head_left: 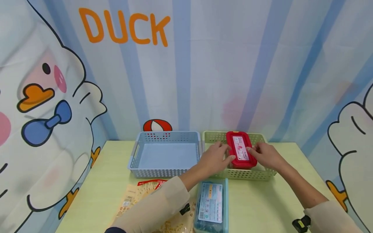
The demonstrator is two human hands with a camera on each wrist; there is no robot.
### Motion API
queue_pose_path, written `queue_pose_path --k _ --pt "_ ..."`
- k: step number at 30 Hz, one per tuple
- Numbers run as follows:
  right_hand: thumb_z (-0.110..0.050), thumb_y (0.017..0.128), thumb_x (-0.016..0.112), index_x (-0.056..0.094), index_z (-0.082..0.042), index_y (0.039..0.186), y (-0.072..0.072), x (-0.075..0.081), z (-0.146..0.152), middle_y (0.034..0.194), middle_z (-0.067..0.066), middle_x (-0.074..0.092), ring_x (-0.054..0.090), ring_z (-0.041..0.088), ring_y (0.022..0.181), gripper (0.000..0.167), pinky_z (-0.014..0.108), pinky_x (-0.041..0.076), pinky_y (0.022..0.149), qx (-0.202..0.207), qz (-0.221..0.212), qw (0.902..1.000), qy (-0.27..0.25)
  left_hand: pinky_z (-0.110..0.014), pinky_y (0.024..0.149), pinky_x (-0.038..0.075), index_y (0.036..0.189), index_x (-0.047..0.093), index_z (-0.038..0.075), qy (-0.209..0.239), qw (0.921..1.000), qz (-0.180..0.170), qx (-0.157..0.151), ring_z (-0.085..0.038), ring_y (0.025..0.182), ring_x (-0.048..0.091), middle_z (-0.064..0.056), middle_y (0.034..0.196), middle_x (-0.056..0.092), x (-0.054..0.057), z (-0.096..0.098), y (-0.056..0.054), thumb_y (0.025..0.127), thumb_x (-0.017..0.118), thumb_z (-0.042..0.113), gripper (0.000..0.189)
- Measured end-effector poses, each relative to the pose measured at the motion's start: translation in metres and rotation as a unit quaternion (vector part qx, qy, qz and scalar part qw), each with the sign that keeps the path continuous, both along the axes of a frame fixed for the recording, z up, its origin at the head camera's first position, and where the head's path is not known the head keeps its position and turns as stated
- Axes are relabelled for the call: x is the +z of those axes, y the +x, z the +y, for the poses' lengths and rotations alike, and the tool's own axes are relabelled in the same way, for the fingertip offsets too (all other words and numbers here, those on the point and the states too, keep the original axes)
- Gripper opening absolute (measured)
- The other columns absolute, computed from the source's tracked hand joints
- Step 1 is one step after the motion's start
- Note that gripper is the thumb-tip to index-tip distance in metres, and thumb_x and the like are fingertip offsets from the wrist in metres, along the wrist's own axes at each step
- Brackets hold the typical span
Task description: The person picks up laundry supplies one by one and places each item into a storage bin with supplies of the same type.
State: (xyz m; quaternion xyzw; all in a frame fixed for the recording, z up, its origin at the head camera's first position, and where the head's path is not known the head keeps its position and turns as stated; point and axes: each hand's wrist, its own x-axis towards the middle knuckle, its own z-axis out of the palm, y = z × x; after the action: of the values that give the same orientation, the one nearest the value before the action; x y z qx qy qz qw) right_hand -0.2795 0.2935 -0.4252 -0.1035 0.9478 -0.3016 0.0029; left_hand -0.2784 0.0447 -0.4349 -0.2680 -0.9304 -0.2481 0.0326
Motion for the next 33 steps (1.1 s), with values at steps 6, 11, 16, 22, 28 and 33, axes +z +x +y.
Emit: queue_pose_path --k 6,11,16,22,28,33 --pt "-0.021 0.106 0.067 0.061 -0.004 0.094 0.011 0.002 -0.003 0.070 0.001 0.056 0.049 0.014 0.061 0.022 0.029 0.044 0.056 0.069 0.035 0.9970 -0.001 -0.021 0.073 0.052 0.129 0.070 0.017 0.006 0.9996 0.014 -0.023 -0.006 0.091 0.058 0.000 0.119 0.063 0.006 -0.009 0.014 0.107 0.062 0.043 0.035" --pt "-0.021 0.105 0.069 0.062 -0.003 0.104 0.021 -0.002 -0.005 0.082 0.003 0.064 0.054 0.011 0.067 0.020 0.027 0.049 0.059 0.102 0.044 0.9937 -0.020 -0.020 0.071 0.051 0.124 0.071 0.018 -0.004 0.9995 0.011 -0.028 -0.005 0.087 0.059 0.002 0.110 0.065 0.009 -0.016 0.026 0.106 0.065 0.042 0.031" --pt "-0.020 0.104 0.070 0.063 -0.004 0.104 0.029 -0.005 -0.007 0.080 0.001 0.063 0.054 0.010 0.067 0.017 0.026 0.049 0.060 0.108 0.062 0.9921 -0.017 -0.018 0.065 0.049 0.121 0.073 0.017 -0.005 0.9989 0.001 -0.047 -0.002 0.078 0.056 0.005 0.102 0.065 0.009 -0.021 0.039 0.106 0.067 0.041 0.029" --pt "-0.024 0.107 0.067 0.064 -0.008 0.099 0.038 -0.010 -0.011 0.073 -0.006 0.056 0.049 0.007 0.063 0.018 0.026 0.045 0.058 0.115 0.058 0.9916 -0.014 -0.017 0.065 0.049 0.122 0.075 0.016 -0.012 0.9975 -0.012 -0.068 0.000 0.076 0.056 0.008 0.097 0.065 0.005 -0.025 0.051 0.105 0.069 0.039 0.029" --pt "-0.032 0.108 0.065 0.064 -0.012 0.093 0.047 -0.017 -0.020 0.069 -0.008 0.052 0.047 0.006 0.061 0.025 0.026 0.043 0.056 0.116 0.048 0.9921 -0.002 -0.019 0.064 0.050 0.122 0.076 0.011 -0.025 0.9960 -0.059 -0.062 0.000 0.076 0.057 0.007 0.092 0.066 0.002 -0.029 0.060 0.103 0.072 0.040 0.035" --pt "-0.033 0.107 0.065 0.066 -0.012 0.097 0.056 -0.025 -0.026 0.073 -0.010 0.056 0.052 0.005 0.063 0.023 0.025 0.047 0.058 0.140 0.030 0.9895 -0.016 -0.023 0.062 0.049 0.133 0.070 0.006 -0.026 0.9905 -0.124 -0.055 -0.002 0.071 0.056 0.008 0.085 0.063 0.002 -0.033 0.070 0.101 0.074 0.040 0.046"
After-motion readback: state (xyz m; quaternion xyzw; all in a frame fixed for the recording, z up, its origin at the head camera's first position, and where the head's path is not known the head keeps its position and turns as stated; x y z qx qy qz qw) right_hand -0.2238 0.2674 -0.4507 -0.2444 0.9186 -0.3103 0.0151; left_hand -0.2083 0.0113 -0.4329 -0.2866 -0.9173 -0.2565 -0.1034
